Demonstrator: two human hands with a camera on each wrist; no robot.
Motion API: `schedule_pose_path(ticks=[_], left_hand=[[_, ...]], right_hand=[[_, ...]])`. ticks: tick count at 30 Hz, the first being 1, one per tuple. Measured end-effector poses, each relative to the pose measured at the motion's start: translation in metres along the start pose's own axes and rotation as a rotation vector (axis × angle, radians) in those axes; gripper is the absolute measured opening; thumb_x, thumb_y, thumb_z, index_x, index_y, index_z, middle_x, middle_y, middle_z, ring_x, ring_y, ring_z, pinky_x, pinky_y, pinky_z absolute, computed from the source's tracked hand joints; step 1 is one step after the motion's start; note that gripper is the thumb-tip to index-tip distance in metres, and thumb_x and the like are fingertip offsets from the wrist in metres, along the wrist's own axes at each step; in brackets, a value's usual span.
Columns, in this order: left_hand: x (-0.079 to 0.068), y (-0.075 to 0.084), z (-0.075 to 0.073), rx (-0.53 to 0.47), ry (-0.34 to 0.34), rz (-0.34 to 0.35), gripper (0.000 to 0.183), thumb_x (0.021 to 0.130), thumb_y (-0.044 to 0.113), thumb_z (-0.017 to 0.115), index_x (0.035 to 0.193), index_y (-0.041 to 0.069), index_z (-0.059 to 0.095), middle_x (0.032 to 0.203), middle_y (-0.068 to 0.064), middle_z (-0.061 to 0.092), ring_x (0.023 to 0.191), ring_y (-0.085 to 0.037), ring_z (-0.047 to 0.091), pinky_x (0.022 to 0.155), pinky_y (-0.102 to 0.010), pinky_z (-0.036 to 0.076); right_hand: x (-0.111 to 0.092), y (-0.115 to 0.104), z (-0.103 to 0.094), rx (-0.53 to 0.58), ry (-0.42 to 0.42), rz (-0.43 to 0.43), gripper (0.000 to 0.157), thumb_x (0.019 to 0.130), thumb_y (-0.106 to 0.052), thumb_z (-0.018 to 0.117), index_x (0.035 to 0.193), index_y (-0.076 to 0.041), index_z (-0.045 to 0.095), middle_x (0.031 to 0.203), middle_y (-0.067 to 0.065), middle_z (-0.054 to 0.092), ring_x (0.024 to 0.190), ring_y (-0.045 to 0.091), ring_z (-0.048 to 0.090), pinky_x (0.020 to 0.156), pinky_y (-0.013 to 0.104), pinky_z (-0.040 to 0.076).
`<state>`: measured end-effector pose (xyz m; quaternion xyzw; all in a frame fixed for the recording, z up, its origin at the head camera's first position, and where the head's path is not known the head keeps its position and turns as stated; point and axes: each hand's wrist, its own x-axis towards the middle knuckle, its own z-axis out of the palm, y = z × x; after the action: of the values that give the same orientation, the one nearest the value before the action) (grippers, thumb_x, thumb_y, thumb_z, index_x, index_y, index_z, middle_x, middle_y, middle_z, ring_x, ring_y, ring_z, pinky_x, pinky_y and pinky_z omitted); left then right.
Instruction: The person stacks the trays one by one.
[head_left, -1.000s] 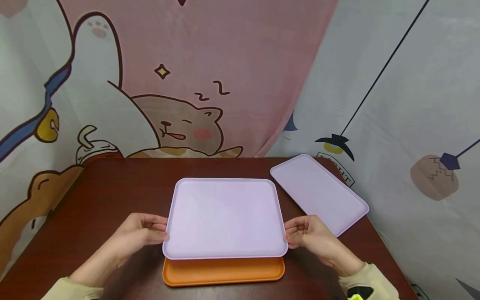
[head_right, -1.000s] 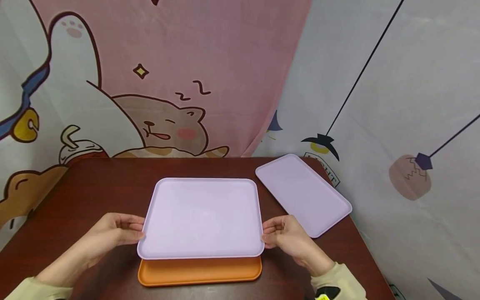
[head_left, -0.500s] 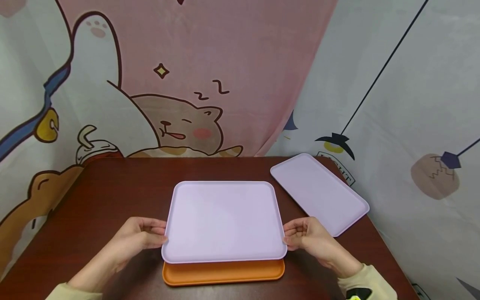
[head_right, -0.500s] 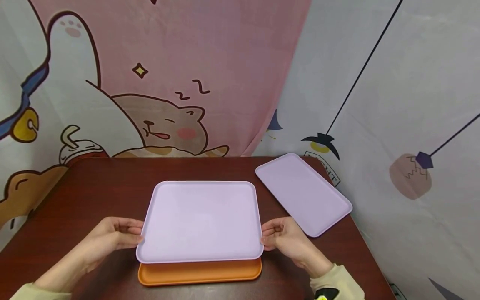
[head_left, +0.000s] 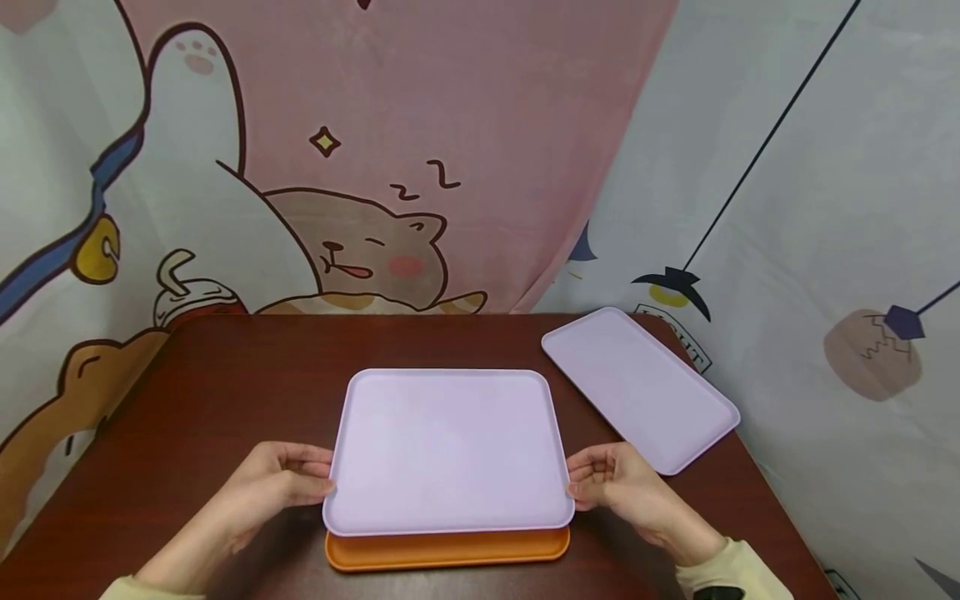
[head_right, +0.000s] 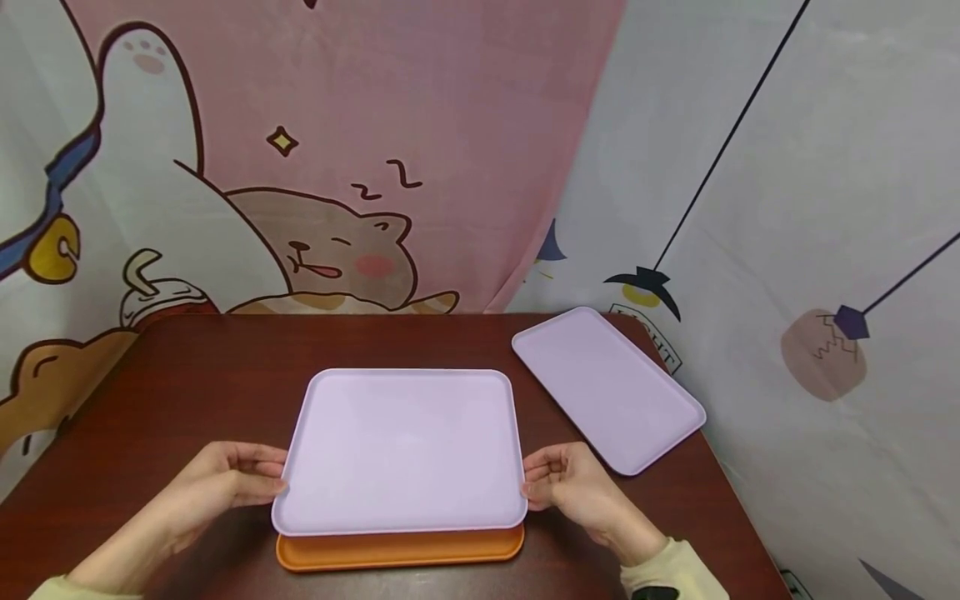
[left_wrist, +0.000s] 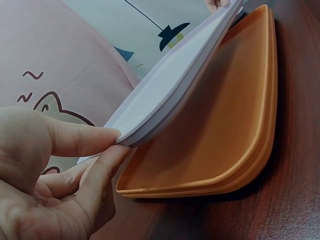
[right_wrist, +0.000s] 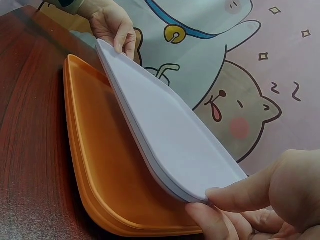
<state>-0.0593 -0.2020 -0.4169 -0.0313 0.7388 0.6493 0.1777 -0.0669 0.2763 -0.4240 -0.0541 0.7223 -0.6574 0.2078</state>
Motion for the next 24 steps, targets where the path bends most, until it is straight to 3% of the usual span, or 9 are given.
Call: schedule_pose_path(ticks=[24], left_hand=[[0.0,-0.017,-0.005,-0.03,-0.103,0.003,0.047,0.086,-0.005,0.075,0.125,-0.025,0.058,0.097,-0.014,0.071,0.089,-0.024,0.072,0.08,-0.038,0.064]], right_hand=[[-0.004,0.018,0.002,0.031,-0.051,0.017,0.036,0.091,0.006,0.074,0.118,0.024,0.059,0.095,0.015,0.07,0.078,0.014,0.071,0.069,0.031,0.063]])
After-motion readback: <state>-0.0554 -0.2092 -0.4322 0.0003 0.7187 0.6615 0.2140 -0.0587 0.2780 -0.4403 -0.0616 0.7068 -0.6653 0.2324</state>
